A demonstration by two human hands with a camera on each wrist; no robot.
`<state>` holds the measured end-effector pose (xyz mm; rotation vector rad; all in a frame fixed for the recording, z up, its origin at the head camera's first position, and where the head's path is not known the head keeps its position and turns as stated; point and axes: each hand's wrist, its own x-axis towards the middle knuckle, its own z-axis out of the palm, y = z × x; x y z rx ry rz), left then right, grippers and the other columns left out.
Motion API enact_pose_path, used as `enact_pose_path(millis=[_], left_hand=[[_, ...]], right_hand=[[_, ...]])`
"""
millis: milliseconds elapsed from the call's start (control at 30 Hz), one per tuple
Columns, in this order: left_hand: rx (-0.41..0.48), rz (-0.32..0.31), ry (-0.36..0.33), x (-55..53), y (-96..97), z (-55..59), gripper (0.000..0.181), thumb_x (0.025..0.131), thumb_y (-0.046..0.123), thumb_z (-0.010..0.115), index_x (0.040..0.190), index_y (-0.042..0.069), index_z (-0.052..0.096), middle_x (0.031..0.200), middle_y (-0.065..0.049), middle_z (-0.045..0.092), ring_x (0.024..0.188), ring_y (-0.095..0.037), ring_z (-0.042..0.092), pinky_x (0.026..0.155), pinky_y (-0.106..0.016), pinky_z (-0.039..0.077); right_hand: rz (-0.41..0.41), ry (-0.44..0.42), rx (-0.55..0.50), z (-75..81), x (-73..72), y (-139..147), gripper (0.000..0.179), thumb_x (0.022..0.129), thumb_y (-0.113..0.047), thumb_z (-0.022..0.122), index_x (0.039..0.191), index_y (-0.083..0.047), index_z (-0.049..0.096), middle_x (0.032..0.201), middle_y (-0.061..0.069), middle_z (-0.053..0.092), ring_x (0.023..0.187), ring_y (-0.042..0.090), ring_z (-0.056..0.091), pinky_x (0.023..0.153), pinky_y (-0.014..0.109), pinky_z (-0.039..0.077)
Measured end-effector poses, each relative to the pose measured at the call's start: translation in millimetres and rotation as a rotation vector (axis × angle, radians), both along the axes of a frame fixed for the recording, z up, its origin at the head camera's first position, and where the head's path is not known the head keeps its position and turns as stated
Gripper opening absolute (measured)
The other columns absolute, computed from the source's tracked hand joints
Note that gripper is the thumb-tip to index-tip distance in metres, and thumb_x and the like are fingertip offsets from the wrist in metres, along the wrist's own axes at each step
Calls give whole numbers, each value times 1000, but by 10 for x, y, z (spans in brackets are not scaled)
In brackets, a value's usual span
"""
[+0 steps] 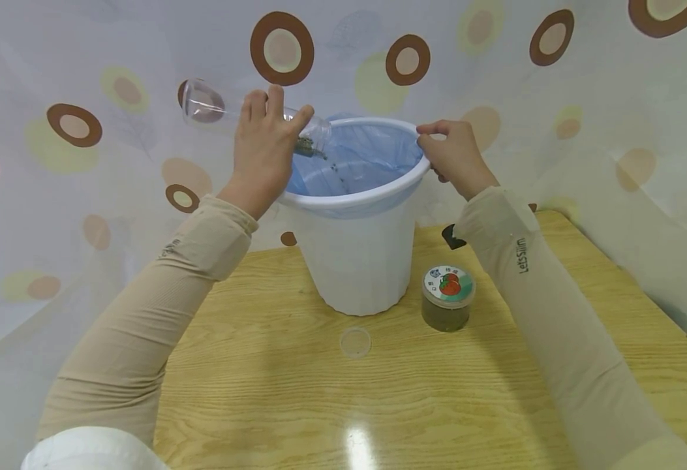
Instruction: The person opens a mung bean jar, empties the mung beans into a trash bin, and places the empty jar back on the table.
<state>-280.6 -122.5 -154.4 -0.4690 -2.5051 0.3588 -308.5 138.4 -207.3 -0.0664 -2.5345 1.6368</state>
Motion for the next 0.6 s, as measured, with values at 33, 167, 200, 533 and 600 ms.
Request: enact_pose_path(millis=[33, 167, 200, 533, 600], left_hand=[[-6, 5, -3, 1, 3, 0, 64, 87, -13, 46, 141, 23, 41, 130, -22, 30, 125, -41, 25, 112, -45, 16], [-21, 18, -11, 4, 11, -2, 64, 88, -13, 46, 140, 23, 40, 131, -22, 28, 125, -40, 25, 112, -45, 17], [-22, 17, -11, 5, 13, -1, 63, 89, -14, 46, 140, 23, 40, 131, -22, 28, 125, -40, 24, 112, -45, 17], [-40, -3, 9, -3, 13, -5, 63, 88, -16, 45, 138, 22, 43, 129, -21, 29, 124, -41, 26, 111, -46, 17], [-46, -18, 10, -4, 9, -8, 62, 88, -16, 45, 137, 21, 44, 128, -21, 30, 123, -41, 27, 111, -45, 18]], right_hand=[[0, 1, 1, -2, 0, 0, 46, 97, -28, 46, 140, -15, 49, 87, 4, 52, 56, 11, 45, 50, 21, 40], [-3, 0, -2, -8, 0, -1, 45, 97, -28, 46, 140, -16, 50, 89, 4, 52, 57, 11, 45, 50, 21, 40], [-3, -3, -3, -10, -3, 1, 45, 97, -28, 46, 140, -16, 50, 89, 4, 52, 58, 12, 45, 51, 21, 41], [0, 11, -10, -15, -8, 11, 45, 97, -28, 47, 140, -16, 50, 89, 4, 52, 56, 11, 44, 50, 21, 40], [1, 14, -12, -13, -9, 10, 44, 97, -28, 47, 140, -16, 51, 89, 4, 52, 56, 11, 44, 49, 21, 40]])
